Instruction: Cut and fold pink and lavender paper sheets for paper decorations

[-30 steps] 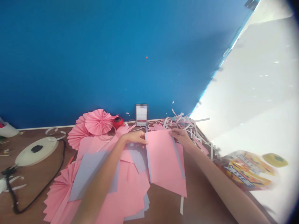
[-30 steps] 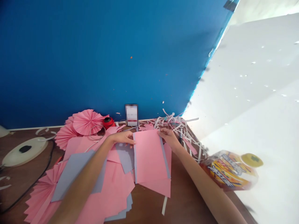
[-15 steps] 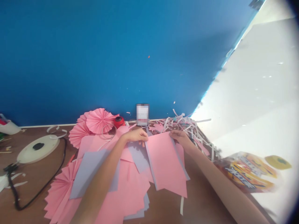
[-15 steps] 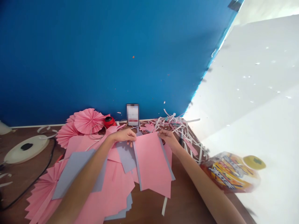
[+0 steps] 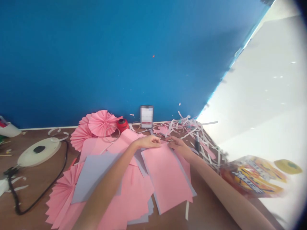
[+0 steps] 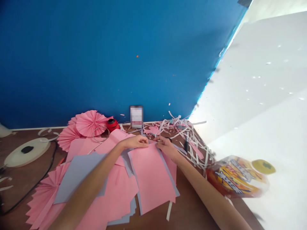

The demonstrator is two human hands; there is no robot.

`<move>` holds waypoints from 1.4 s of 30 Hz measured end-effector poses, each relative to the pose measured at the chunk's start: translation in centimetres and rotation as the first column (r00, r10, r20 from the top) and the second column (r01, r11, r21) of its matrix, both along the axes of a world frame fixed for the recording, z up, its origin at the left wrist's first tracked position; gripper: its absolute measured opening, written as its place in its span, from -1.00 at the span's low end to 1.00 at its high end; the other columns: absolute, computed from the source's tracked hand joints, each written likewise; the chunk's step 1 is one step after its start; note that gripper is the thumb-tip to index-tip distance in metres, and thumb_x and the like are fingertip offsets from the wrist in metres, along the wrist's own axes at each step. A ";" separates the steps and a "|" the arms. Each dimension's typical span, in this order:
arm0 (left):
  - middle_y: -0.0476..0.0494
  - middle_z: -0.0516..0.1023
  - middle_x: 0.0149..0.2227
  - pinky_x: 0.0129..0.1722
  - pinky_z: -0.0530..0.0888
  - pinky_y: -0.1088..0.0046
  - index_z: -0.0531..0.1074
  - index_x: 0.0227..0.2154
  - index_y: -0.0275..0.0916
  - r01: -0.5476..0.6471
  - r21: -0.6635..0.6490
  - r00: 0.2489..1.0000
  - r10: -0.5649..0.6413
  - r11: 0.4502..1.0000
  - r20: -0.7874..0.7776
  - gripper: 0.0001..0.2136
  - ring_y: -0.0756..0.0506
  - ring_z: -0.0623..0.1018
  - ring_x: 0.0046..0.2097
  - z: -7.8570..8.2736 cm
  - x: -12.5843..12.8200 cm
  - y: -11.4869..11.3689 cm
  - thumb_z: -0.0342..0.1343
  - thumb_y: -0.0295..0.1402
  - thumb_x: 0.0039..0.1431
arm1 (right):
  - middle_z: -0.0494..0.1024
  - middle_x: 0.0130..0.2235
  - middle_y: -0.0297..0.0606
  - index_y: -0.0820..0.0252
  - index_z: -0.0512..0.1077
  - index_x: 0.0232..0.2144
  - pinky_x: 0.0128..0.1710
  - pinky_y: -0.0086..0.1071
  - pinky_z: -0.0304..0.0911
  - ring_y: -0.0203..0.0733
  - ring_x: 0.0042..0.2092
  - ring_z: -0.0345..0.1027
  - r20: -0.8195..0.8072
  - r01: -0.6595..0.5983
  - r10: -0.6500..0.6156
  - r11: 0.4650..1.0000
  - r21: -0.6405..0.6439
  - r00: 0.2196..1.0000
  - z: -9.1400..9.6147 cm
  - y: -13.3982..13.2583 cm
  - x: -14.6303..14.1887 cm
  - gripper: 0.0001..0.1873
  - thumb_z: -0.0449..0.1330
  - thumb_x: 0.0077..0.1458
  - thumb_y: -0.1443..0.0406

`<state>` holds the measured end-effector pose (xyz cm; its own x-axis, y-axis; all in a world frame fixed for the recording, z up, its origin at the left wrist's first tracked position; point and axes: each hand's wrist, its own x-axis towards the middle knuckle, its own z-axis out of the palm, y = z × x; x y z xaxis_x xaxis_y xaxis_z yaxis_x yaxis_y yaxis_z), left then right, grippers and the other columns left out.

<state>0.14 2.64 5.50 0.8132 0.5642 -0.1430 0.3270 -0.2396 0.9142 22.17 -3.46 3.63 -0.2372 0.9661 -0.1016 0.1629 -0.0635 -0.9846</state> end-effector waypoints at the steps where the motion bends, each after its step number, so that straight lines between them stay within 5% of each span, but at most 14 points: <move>1: 0.02 0.29 -0.51 -0.52 0.12 0.53 0.42 -0.41 -0.30 0.013 0.010 1.000 -0.013 1.000 0.014 -0.67 0.06 0.22 -0.50 0.0 0.2 -0.1 0.10 -0.07 0.09 | 0.19 -0.59 -0.51 0.16 0.38 -0.15 -0.46 -0.44 -0.06 -0.36 -0.51 0.01 0.007 -0.005 0.005 1.000 0.009 1.000 -0.1 0.0 -0.1 -0.68 0.17 0.01 0.21; 6: 0.03 0.28 -0.49 -0.46 0.17 0.54 0.37 -0.43 -0.30 -0.033 0.001 0.993 0.033 0.999 0.113 -0.70 0.05 0.26 -0.45 -0.1 1.1 -0.8 0.10 -0.10 0.09 | 0.27 -0.54 -0.48 0.12 0.31 -0.03 -0.45 -0.46 0.01 -0.36 -0.49 0.08 0.014 -0.031 0.031 0.998 0.057 0.999 -0.4 -0.3 -0.6 -0.61 0.15 0.07 0.18; 12: 0.05 0.23 -0.50 -0.47 0.15 0.54 0.27 -0.46 -0.27 -0.298 -0.016 0.932 0.294 0.955 0.210 -0.75 0.04 0.25 -0.45 0.1 0.6 0.1 0.07 -0.17 0.09 | 0.49 -0.36 -0.34 0.08 0.32 -0.10 -0.41 -0.40 0.22 -0.23 -0.38 0.36 -0.079 -0.100 0.093 0.991 -0.087 0.993 0.4 -0.4 0.0 -0.53 0.25 -0.03 0.06; 19: 0.04 0.28 -0.49 -0.46 0.19 0.55 0.26 -0.47 -0.25 -0.469 -0.140 0.852 0.489 0.872 0.185 -0.85 0.03 0.31 -0.45 0.7 -1.3 1.2 0.03 -0.26 0.04 | 0.33 -0.59 -0.46 0.16 0.39 -0.31 -0.58 -0.48 -0.06 -0.39 -0.58 0.10 0.150 0.019 -0.021 1.000 0.014 0.989 -0.2 0.8 1.6 -0.66 0.23 -0.03 0.04; 25: -0.03 0.40 -0.43 -0.39 0.26 0.53 0.37 -0.41 -0.28 -0.396 -0.095 0.900 0.407 0.913 0.157 -0.76 -0.01 0.39 -0.38 -0.2 -1.3 1.0 0.12 -0.17 0.01 | 0.39 -0.53 -0.40 0.17 0.42 -0.35 -0.53 -0.45 0.02 -0.34 -0.53 0.17 0.208 -0.008 -0.002 0.999 0.049 0.978 0.0 1.3 2.3 -0.70 0.20 -0.02 0.07; 30: -0.15 0.52 -0.31 -0.33 0.33 0.48 0.49 -0.31 -0.32 -0.310 0.044 0.950 0.308 0.950 0.050 -0.75 -0.11 0.48 -0.26 -0.3 -1.8 1.3 0.15 -0.25 -0.02 | 0.52 -0.40 -0.30 0.16 0.46 -0.34 -0.39 -0.38 0.16 -0.23 -0.40 0.33 0.356 0.000 -0.077 0.978 0.210 0.931 -1.2 2.2 3.5 -0.81 0.09 0.05 0.22; 36: -0.07 0.55 -0.37 -0.40 0.33 0.51 0.53 -0.37 -0.23 -0.149 0.091 0.980 0.160 0.985 -0.120 -0.77 -0.10 0.49 -0.32 1.1 -3.3 1.6 0.18 -0.38 -0.19 | 0.52 -0.40 -0.29 0.13 0.46 -0.34 -0.37 -0.38 0.12 -0.19 -0.37 0.33 0.654 -0.023 -0.229 0.935 0.353 0.722 -1.9 2.7 4.3 -0.82 0.12 -0.06 0.37; 42: -0.05 0.54 -0.31 -0.50 0.28 0.54 0.53 -0.34 -0.15 -0.099 0.167 0.966 0.135 0.981 -0.220 -0.72 -0.07 0.46 -0.39 1.1 -3.4 1.2 0.22 -0.40 -0.26 | 0.48 -0.18 -0.17 0.15 0.45 -0.28 -0.23 -0.34 0.14 -0.11 -0.15 0.31 0.724 -0.083 -0.384 0.852 0.517 0.572 -2.1 2.4 4.6 -0.75 0.07 -0.02 0.44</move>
